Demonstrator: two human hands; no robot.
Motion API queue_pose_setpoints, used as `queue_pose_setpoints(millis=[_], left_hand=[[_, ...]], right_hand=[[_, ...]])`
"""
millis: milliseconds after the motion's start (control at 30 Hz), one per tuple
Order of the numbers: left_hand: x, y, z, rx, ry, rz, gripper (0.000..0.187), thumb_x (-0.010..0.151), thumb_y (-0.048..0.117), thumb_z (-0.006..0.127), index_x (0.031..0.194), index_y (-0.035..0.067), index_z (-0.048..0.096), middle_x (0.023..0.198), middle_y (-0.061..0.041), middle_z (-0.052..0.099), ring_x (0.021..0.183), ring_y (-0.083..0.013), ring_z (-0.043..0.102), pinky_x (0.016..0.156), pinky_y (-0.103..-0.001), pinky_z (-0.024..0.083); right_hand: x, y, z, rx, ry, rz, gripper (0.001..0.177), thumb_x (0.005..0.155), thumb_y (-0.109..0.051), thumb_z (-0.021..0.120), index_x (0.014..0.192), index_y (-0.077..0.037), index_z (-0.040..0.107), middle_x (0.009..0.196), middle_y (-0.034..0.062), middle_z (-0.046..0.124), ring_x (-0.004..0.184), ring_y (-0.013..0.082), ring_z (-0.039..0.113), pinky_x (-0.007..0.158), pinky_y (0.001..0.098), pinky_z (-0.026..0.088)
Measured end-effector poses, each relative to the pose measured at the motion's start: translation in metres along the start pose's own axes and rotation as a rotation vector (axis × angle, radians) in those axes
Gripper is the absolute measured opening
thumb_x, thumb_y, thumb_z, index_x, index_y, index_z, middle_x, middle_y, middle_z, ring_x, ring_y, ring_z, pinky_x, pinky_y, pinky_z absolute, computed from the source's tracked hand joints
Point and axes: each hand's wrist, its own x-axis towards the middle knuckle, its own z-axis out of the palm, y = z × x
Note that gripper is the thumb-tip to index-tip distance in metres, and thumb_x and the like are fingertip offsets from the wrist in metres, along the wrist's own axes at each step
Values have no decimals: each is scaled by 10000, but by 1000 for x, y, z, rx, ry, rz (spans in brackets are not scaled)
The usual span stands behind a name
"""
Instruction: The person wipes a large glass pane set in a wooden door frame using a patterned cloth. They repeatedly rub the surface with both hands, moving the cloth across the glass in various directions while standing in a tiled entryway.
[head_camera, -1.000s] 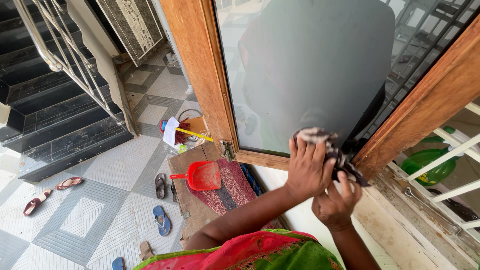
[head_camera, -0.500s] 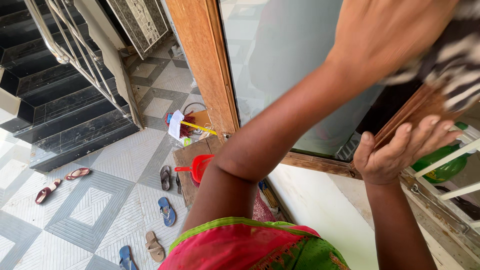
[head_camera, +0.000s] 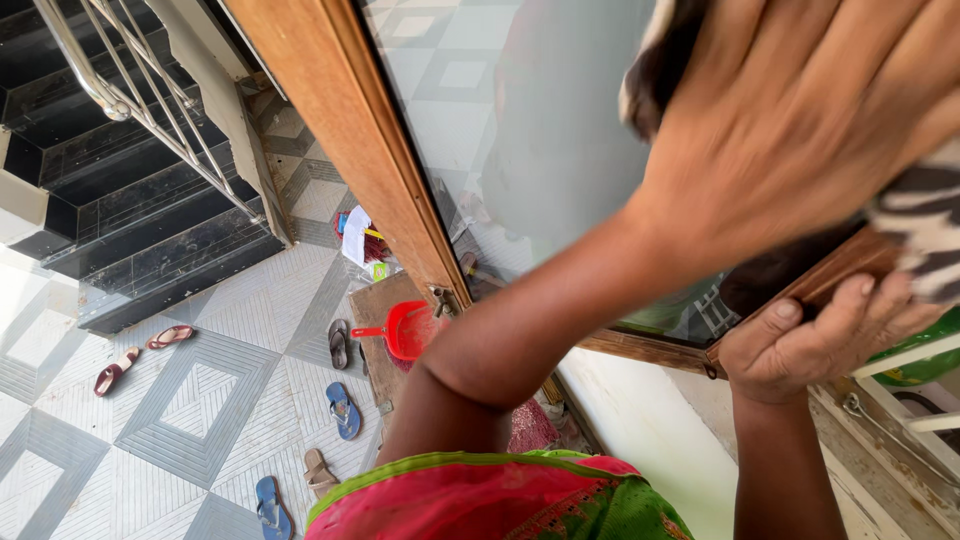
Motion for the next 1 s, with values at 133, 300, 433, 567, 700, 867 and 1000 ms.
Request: queue_pose_setpoints(millis=[133,300,433,567,700,867,1000], left_hand=[[-63,15,13,4,-99,25,470,1123,458,525,1557,303,432,1604,20,413,1509,-240,380,1232,-470,188],[-133,20,35,13,-102,36,464,1191,480,479,1614,390,310,1679,33,321,1575,-231,207,1246,-488,79],[-200,10,42,-68,-176,143,514,1216,385,458,1667,329,218,1738,-18,94,1655,-270,-45,1298,-519,65],[-251,6,44,-158,-261,140,572,1169,289,550,1670,345,280,1770,16,189,1642,-243,58,1257,-436,245],[-283,10,42,-167,-305,110,635,1117,147,573,1658,390,349,1743,50,272,1630,-211,157,1220,-395,303],[-316,12,26,-201,-445,109,651,1055,88,558,1631,355,413,1723,66,315,1617,-199,213,1290,-416,213],[-344,-15,25,-62,-460,135,715,1007,25,513,1624,361,382,1715,37,305,1590,-245,196,1293,-469,33]], right_hand=[[11,-6,6,77,7,20,614,1054,-298,345,1580,2,245,1652,254,239,1571,448,145,1250,655,52],[16,-1,3,-15,88,-142,586,1049,-285,331,1533,44,318,1618,291,275,1539,473,188,1233,689,151],[13,5,4,-57,115,-178,575,1045,-275,319,1495,78,377,1592,320,304,1513,494,223,1220,716,231],[4,6,1,-85,69,-152,472,1123,-140,366,1535,92,368,1635,320,267,1543,514,169,1260,715,196],[2,2,-4,-96,14,-161,495,1156,-120,361,1602,93,320,1679,318,217,1573,514,150,1286,689,175],[16,1,-6,-150,6,-213,530,1124,-126,354,1598,104,300,1657,339,256,1556,500,217,1259,666,191],[15,1,-8,-134,-19,-267,520,1140,-96,338,1598,149,300,1633,383,304,1553,503,298,1243,633,241]])
